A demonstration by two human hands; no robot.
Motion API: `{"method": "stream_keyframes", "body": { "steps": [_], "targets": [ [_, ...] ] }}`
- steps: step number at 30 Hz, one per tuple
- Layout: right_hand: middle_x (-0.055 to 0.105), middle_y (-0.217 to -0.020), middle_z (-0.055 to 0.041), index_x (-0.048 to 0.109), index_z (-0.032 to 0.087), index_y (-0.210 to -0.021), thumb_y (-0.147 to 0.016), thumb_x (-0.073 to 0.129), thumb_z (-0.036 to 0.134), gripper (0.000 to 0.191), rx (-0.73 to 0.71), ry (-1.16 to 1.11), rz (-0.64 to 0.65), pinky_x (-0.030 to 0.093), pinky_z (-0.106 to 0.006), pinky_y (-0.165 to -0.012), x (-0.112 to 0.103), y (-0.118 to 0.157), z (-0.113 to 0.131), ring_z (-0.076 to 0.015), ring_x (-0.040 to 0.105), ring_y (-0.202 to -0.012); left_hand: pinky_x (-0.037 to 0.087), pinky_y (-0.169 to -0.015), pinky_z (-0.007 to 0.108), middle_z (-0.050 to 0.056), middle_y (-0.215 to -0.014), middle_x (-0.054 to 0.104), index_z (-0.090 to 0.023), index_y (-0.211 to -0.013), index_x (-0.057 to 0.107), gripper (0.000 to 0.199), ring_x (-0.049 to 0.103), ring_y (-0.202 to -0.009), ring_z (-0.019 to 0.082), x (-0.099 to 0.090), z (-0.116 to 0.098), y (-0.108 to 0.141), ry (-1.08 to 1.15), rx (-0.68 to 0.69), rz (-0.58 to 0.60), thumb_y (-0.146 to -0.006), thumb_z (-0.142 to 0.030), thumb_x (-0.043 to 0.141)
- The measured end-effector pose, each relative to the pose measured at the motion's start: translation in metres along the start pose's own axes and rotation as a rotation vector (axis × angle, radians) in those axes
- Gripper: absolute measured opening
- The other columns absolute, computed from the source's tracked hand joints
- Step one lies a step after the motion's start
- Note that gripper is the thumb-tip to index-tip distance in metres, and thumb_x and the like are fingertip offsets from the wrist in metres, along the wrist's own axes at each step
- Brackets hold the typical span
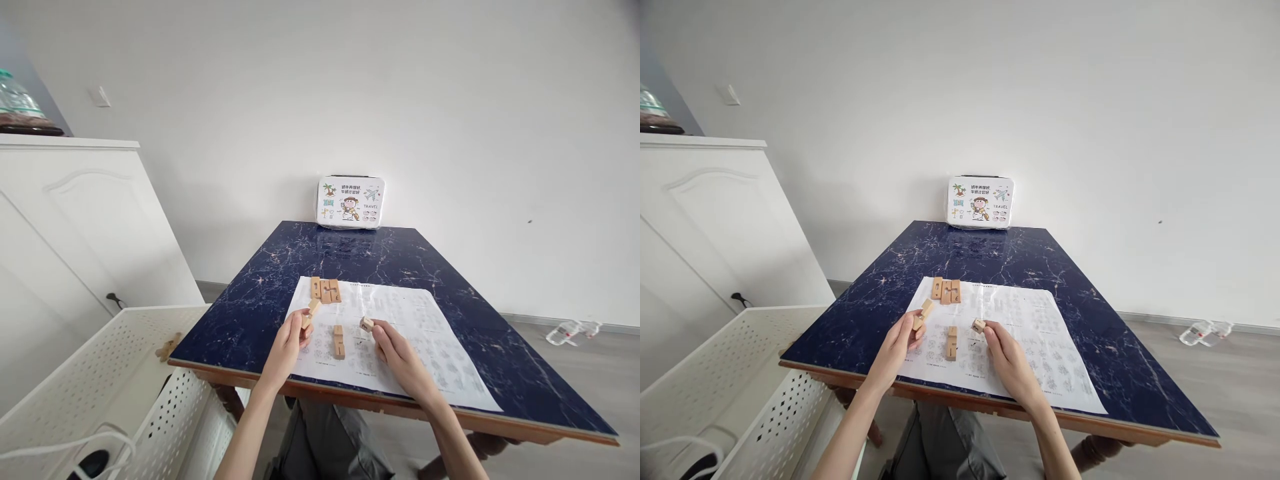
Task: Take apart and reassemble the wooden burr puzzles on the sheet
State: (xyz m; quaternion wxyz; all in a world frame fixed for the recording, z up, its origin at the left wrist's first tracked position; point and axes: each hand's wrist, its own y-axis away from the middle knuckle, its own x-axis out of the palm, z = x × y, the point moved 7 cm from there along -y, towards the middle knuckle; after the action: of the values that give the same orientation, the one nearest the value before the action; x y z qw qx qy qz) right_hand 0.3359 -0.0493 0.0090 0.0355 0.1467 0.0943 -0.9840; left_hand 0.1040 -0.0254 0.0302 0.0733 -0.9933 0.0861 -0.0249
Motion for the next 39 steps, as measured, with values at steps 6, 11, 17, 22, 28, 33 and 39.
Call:
{"method": "stream_keyframes", "body": {
  "steps": [6, 11, 17, 22, 28, 33, 39],
  "targets": [
    [0.053, -0.086, -0.0037, 0.048, 0.023, -0.152, -0.107, 0.038, 0.058, 0.057, -0.023, -0.007, 0.007, 0.048, -0.036, -0.071, 0.000, -0.001, -0.002, -0.0218, 0.053, -0.075, 0.035, -0.062, 0.026, -0.004, -0.074, 0.044, -0.018, -0.110, 0.056, 0.045, 0.036, -0.061, 0.012, -0.001, 0.001, 0.000, 0.021, 0.018, -0.005, -0.104, -0.062, 0.047],
    [0.056, -0.094, -0.0067, 0.048, 0.026, -0.154, -0.108, 0.037, 0.054, 0.055, -0.086, 0.116, 0.047, 0.050, -0.040, -0.078, 0.000, -0.003, -0.004, -0.0253, 0.058, -0.085, 0.042, -0.072, 0.027, 0.000, -0.083, 0.052, -0.020, -0.114, 0.059, 0.046, 0.046, -0.071, 0.014, -0.004, 0.000, -0.001, 0.065, 0.025, -0.018, -0.100, -0.063, 0.055],
    [0.059, -0.092, -0.0064, 0.050, 0.024, -0.152, -0.108, 0.037, 0.054, 0.055, -0.077, 0.129, 0.056, 0.050, -0.040, -0.079, 0.000, -0.005, -0.005, -0.0254, 0.060, -0.084, 0.044, -0.074, 0.028, 0.000, -0.082, 0.052, -0.019, -0.118, 0.060, 0.049, 0.048, -0.071, 0.015, -0.007, 0.006, -0.002, 0.068, 0.009, -0.013, -0.099, -0.064, 0.054],
    [0.065, -0.087, -0.0055, 0.058, 0.022, -0.141, -0.105, 0.043, 0.056, 0.051, -0.026, 0.117, 0.045, 0.049, -0.040, -0.082, 0.000, -0.006, -0.004, -0.0263, 0.063, -0.086, 0.049, -0.084, 0.031, 0.003, -0.087, 0.061, -0.022, -0.123, 0.060, 0.042, 0.059, -0.082, 0.019, -0.008, 0.001, -0.001, -0.277, 0.083, -0.076, -0.108, -0.055, 0.039],
    [0.069, -0.087, -0.0052, 0.060, 0.022, -0.139, -0.104, 0.045, 0.057, 0.052, 0.009, 0.126, 0.058, 0.049, -0.038, -0.079, 0.000, -0.005, -0.002, -0.0255, 0.066, -0.085, 0.052, -0.095, 0.043, 0.012, -0.119, 0.069, -0.021, -0.123, 0.059, 0.026, 0.066, -0.111, 0.029, 0.002, -0.002, 0.000, -0.789, 0.302, -0.181, -0.108, -0.032, 0.041],
    [0.071, -0.085, -0.0049, 0.061, 0.022, -0.137, -0.105, 0.046, 0.057, 0.051, 0.003, 0.132, 0.072, 0.050, -0.036, -0.077, 0.000, -0.004, -0.001, -0.0254, 0.067, -0.085, 0.051, -0.095, 0.053, 0.013, -0.120, 0.067, -0.020, -0.124, 0.060, 0.024, 0.061, -0.113, 0.035, 0.014, -0.003, 0.004, -1.120, 0.397, -0.243, -0.103, -0.021, 0.049],
    [0.073, -0.095, -0.0061, 0.062, 0.022, -0.125, -0.106, 0.045, 0.057, 0.043, -0.037, 0.020, 0.085, 0.050, -0.035, -0.076, 0.004, -0.005, 0.002, -0.0219, 0.067, -0.079, 0.046, -0.108, 0.049, 0.011, -0.130, 0.062, -0.025, -0.133, 0.057, 0.031, 0.052, -0.129, 0.032, 0.030, -0.020, 0.014, -1.042, 0.499, -0.041, -0.104, -0.035, 0.056]
  ]
}}
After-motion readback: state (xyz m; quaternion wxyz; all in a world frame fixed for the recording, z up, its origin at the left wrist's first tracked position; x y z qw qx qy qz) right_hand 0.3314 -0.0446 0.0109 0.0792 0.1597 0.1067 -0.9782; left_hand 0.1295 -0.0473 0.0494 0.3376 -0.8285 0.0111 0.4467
